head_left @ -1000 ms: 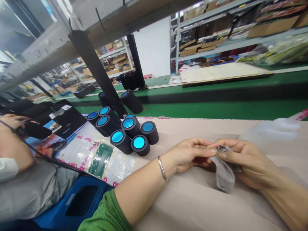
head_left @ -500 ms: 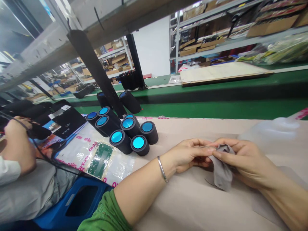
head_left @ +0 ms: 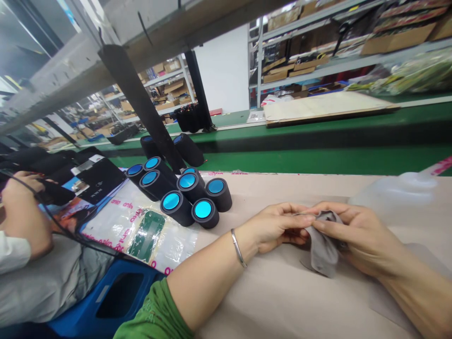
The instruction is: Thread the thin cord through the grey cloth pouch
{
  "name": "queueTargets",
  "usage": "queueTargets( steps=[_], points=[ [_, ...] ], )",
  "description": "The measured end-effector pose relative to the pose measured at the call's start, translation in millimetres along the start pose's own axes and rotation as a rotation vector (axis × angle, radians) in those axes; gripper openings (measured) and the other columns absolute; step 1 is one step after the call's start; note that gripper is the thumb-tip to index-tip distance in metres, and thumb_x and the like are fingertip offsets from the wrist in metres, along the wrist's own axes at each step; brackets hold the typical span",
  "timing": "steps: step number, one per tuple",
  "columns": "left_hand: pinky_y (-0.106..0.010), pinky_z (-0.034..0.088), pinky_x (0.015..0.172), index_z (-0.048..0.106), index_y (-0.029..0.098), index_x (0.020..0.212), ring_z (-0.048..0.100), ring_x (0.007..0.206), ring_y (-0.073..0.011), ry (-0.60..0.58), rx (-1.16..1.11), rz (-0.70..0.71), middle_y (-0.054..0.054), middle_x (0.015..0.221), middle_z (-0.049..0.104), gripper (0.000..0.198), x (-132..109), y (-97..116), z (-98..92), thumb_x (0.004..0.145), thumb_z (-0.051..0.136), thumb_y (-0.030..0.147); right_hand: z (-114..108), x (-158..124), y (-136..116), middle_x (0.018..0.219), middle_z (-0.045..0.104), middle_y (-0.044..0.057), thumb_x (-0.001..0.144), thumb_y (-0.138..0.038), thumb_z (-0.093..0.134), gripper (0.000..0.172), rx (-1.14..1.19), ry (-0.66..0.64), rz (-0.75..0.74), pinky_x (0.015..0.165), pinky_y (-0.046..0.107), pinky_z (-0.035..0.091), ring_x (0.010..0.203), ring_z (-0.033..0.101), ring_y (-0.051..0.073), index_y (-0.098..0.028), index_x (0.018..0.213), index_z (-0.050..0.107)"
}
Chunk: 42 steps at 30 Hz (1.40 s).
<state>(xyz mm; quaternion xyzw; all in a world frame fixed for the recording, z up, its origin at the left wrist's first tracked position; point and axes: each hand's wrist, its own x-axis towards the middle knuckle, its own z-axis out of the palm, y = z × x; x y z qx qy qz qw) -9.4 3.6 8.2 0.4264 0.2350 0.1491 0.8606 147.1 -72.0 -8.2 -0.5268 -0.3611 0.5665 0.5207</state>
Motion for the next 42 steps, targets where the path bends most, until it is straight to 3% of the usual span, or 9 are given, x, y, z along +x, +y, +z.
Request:
queueTargets(
  steps=[3, 10, 19, 25, 42],
  points=[
    [-0.025, 0.045, 0.064, 0.058, 0.015, 0.093, 0.053, 0.06, -0.0071, 0.009, 0.007, -0.001, 0.002, 0.071, 0.056, 0.051, -0.7, 0.2, 0.7, 0.055, 0.086, 0.036, -1.2, -0.3, 0.5, 0.082, 0.049, 0.014, 0.05, -0.053, 0.089, 0.078, 0.002, -0.013, 0.026, 0.053, 0.019, 0.046, 0.066, 0.053, 0.021, -0.007, 0.097, 0.046],
    [-0.024, 0.044, 0.061, 0.057, 0.015, 0.092, 0.053, 0.056, -0.0065, 0.009, 0.025, -0.001, 0.002, 0.071, 0.057, 0.054, 0.0, -0.9, 0.4, 0.052, 0.086, 0.036, 2.0, -1.3, -1.4, 0.08, 0.049, 0.012, 0.041, -0.043, 0.09, 0.077, 0.031, 0.019, 0.083, 0.051, 0.02, 0.046, 0.066, 0.053, 0.023, -0.007, 0.091, 0.044],
    [-0.024, 0.045, 0.06, 0.057, 0.015, 0.092, 0.057, 0.057, -0.009, 0.044, 0.015, 0.019, 0.0, 0.073, 0.06, 0.058, 4.9, -5.7, -3.1, 0.048, 0.088, 0.036, 3.9, -1.7, 0.4, 0.086, 0.05, 0.015, 0.042, -0.035, 0.089, 0.075, 0.051, 0.028, 0.094, 0.055, 0.022, 0.045, 0.07, 0.053, 0.028, -0.007, 0.093, 0.043],
    [-0.024, 0.045, 0.06, 0.056, 0.015, 0.092, 0.056, 0.057, -0.0086, 0.038, 0.02, 0.023, 0.0, 0.072, 0.059, 0.055, 4.5, -5.6, -3.3, 0.051, 0.087, 0.035, 5.7, -1.3, 0.0, 0.082, 0.049, 0.015, 0.045, -0.044, 0.087, 0.077, -0.004, 0.026, 0.091, 0.052, 0.019, 0.041, 0.065, 0.051, 0.023, -0.007, 0.094, 0.041],
    [-0.024, 0.045, 0.059, 0.057, 0.015, 0.091, 0.057, 0.058, -0.0094, 0.048, 0.01, 0.036, -0.001, 0.073, 0.061, 0.055, 6.0, -5.8, -3.4, 0.049, 0.087, 0.032, 4.4, -1.5, -1.3, 0.082, 0.05, 0.017, 0.045, -0.044, 0.086, 0.078, -0.037, 0.021, 0.087, 0.052, 0.017, 0.041, 0.065, 0.051, 0.022, -0.007, 0.095, 0.04]
  ],
)
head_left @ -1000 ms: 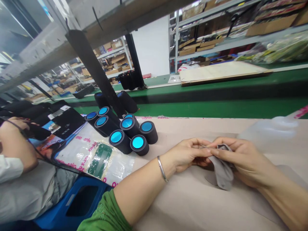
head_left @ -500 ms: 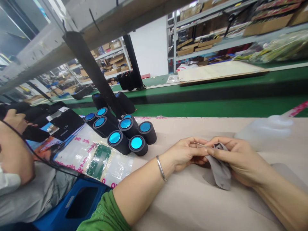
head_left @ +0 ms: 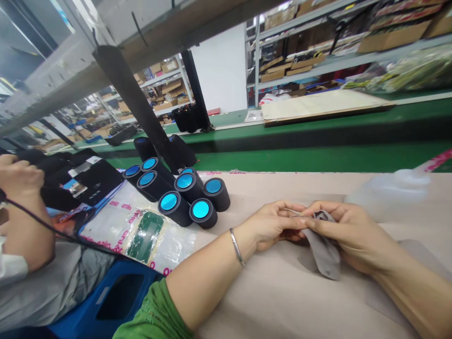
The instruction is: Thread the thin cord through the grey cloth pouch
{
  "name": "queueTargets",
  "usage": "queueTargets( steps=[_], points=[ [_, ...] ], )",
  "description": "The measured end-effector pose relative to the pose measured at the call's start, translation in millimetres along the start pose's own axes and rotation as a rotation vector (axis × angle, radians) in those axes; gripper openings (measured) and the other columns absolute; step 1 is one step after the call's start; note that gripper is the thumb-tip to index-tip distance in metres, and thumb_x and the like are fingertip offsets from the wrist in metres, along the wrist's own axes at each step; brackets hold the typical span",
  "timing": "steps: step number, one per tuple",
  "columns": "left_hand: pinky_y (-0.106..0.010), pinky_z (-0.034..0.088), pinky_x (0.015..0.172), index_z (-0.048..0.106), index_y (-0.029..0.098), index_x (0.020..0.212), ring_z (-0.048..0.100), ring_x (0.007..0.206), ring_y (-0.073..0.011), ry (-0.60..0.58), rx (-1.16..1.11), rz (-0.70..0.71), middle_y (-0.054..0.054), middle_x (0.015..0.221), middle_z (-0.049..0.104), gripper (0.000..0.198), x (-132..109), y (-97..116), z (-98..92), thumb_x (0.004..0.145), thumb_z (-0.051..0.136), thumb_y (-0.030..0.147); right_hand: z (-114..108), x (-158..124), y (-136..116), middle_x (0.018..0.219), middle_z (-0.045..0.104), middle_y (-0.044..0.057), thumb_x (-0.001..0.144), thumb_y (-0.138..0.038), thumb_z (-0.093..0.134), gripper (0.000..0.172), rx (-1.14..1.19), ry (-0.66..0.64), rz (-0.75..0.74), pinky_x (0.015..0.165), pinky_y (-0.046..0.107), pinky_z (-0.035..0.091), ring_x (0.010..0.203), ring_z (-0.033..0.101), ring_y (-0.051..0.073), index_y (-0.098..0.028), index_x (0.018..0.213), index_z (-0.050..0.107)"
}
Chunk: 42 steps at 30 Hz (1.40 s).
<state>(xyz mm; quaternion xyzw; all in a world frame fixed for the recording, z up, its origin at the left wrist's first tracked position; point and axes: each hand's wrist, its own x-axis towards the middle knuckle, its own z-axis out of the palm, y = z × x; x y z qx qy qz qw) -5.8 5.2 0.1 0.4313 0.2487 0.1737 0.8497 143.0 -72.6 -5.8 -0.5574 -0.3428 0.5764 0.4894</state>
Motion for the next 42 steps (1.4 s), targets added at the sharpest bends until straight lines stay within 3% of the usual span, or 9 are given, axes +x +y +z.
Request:
queueTargets(
  steps=[23, 42],
  points=[
    [-0.026, 0.044, 0.061, 0.056, 0.015, 0.093, 0.058, 0.058, -0.01, -0.011, -0.004, 0.002, -0.001, 0.074, 0.061, 0.053, 0.7, -1.2, -0.8, 0.052, 0.086, 0.029, 1.5, -3.5, -3.9, 0.08, 0.05, 0.015, 0.044, -0.035, 0.086, 0.073, 0.023, 0.005, 0.017, 0.051, 0.015, 0.04, 0.062, 0.05, 0.019, -0.006, 0.093, 0.041],
    [-0.027, 0.043, 0.063, 0.055, 0.015, 0.096, 0.057, 0.059, -0.0102, -0.017, 0.002, 0.006, 0.0, 0.075, 0.061, 0.057, 0.0, -0.6, -1.4, 0.051, 0.087, 0.03, 3.8, -3.0, -5.6, 0.079, 0.049, 0.014, 0.044, -0.039, 0.086, 0.073, -0.013, 0.011, 0.009, 0.05, 0.014, 0.038, 0.06, 0.048, 0.017, -0.006, 0.092, 0.042]
  ],
)
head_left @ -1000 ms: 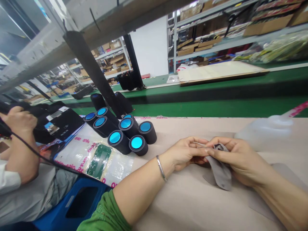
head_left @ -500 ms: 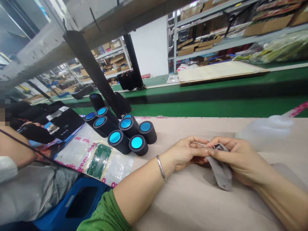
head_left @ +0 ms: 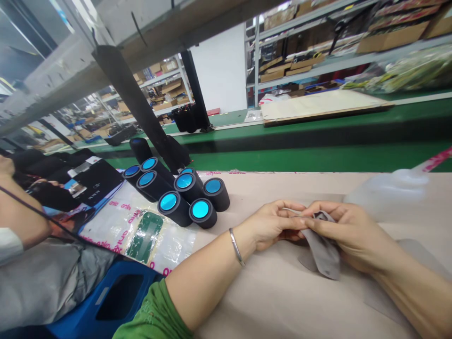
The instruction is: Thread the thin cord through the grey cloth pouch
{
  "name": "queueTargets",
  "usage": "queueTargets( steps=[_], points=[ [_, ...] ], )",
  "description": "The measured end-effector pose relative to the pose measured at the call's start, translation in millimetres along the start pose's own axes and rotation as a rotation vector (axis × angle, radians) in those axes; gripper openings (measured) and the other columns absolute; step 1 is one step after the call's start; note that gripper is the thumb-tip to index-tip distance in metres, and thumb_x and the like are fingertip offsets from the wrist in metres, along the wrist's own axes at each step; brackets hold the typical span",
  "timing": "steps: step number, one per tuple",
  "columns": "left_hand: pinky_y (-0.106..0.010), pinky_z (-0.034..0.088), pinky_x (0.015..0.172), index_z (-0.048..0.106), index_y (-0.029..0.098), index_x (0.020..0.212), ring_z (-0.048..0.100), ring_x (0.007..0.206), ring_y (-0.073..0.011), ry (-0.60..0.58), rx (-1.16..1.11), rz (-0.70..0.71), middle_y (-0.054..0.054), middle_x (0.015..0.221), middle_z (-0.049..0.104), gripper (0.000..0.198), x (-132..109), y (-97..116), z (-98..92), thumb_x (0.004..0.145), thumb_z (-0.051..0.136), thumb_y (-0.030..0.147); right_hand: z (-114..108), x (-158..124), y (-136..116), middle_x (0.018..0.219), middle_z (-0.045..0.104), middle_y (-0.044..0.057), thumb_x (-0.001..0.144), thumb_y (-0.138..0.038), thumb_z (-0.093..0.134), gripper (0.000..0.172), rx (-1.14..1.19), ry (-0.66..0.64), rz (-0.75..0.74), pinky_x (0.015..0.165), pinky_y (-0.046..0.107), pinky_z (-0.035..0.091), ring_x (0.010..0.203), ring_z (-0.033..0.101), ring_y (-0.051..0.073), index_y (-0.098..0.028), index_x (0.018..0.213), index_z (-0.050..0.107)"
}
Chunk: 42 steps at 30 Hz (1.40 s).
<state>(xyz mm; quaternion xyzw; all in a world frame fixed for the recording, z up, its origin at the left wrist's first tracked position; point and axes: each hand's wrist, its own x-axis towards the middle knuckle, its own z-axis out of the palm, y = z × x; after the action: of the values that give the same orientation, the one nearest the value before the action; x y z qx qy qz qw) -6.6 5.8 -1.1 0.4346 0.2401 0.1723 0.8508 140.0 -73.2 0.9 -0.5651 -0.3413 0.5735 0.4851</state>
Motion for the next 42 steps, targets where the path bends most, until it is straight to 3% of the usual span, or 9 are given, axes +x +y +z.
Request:
queueTargets(
  steps=[12, 18, 24, 29, 36, 42],
  points=[
    [-0.026, 0.044, 0.061, 0.055, 0.015, 0.094, 0.057, 0.058, -0.0096, 0.003, -0.006, 0.001, 0.0, 0.074, 0.06, 0.057, -1.5, 1.3, 2.5, 0.05, 0.087, 0.032, -6.7, 0.4, 5.9, 0.086, 0.05, 0.014, 0.052, -0.042, 0.085, 0.071, 0.002, -0.047, -0.023, 0.057, 0.019, 0.044, 0.072, 0.053, 0.023, -0.007, 0.096, 0.041],
    [-0.028, 0.044, 0.062, 0.055, 0.015, 0.096, 0.056, 0.058, -0.0099, 0.009, -0.003, 0.004, 0.0, 0.075, 0.061, 0.059, -0.6, 0.4, 1.6, 0.05, 0.087, 0.032, -5.3, 4.4, 5.5, 0.083, 0.05, 0.015, 0.05, -0.044, 0.084, 0.073, -0.073, -0.014, -0.044, 0.051, 0.016, 0.039, 0.064, 0.05, 0.02, -0.005, 0.096, 0.044],
    [-0.027, 0.043, 0.062, 0.055, 0.015, 0.095, 0.056, 0.058, -0.0096, 0.007, -0.003, 0.012, 0.0, 0.073, 0.061, 0.057, -1.3, 1.6, 1.9, 0.05, 0.087, 0.031, -6.6, 1.3, 6.4, 0.087, 0.05, 0.015, 0.053, -0.042, 0.085, 0.068, -0.051, -0.049, -0.057, 0.056, 0.017, 0.044, 0.069, 0.052, 0.021, -0.006, 0.096, 0.045],
    [-0.027, 0.044, 0.061, 0.055, 0.015, 0.096, 0.056, 0.057, -0.0094, 0.005, -0.001, 0.014, 0.001, 0.071, 0.06, 0.057, -0.9, 1.1, 2.0, 0.051, 0.086, 0.03, -5.5, 0.3, 3.2, 0.082, 0.05, 0.015, 0.047, -0.044, 0.086, 0.074, -0.082, -0.002, -0.031, 0.05, 0.014, 0.039, 0.063, 0.05, 0.018, -0.005, 0.096, 0.046],
    [-0.026, 0.044, 0.059, 0.055, 0.015, 0.096, 0.055, 0.057, -0.0093, -0.002, -0.001, 0.019, 0.001, 0.071, 0.06, 0.056, -0.6, 0.9, 2.2, 0.052, 0.086, 0.029, -5.7, -0.3, 3.1, 0.086, 0.05, 0.016, 0.053, -0.05, 0.083, 0.074, -0.129, -0.012, -0.067, 0.053, 0.014, 0.041, 0.066, 0.051, 0.019, -0.005, 0.098, 0.047],
    [-0.027, 0.044, 0.06, 0.055, 0.015, 0.096, 0.055, 0.058, -0.0096, 0.002, -0.006, 0.016, 0.001, 0.072, 0.06, 0.057, -0.4, 0.7, 1.6, 0.052, 0.087, 0.031, -3.5, 1.8, 0.2, 0.083, 0.05, 0.015, 0.049, -0.051, 0.085, 0.075, -0.143, 0.015, -0.069, 0.052, 0.013, 0.041, 0.065, 0.051, 0.018, -0.004, 0.095, 0.048]
  ],
)
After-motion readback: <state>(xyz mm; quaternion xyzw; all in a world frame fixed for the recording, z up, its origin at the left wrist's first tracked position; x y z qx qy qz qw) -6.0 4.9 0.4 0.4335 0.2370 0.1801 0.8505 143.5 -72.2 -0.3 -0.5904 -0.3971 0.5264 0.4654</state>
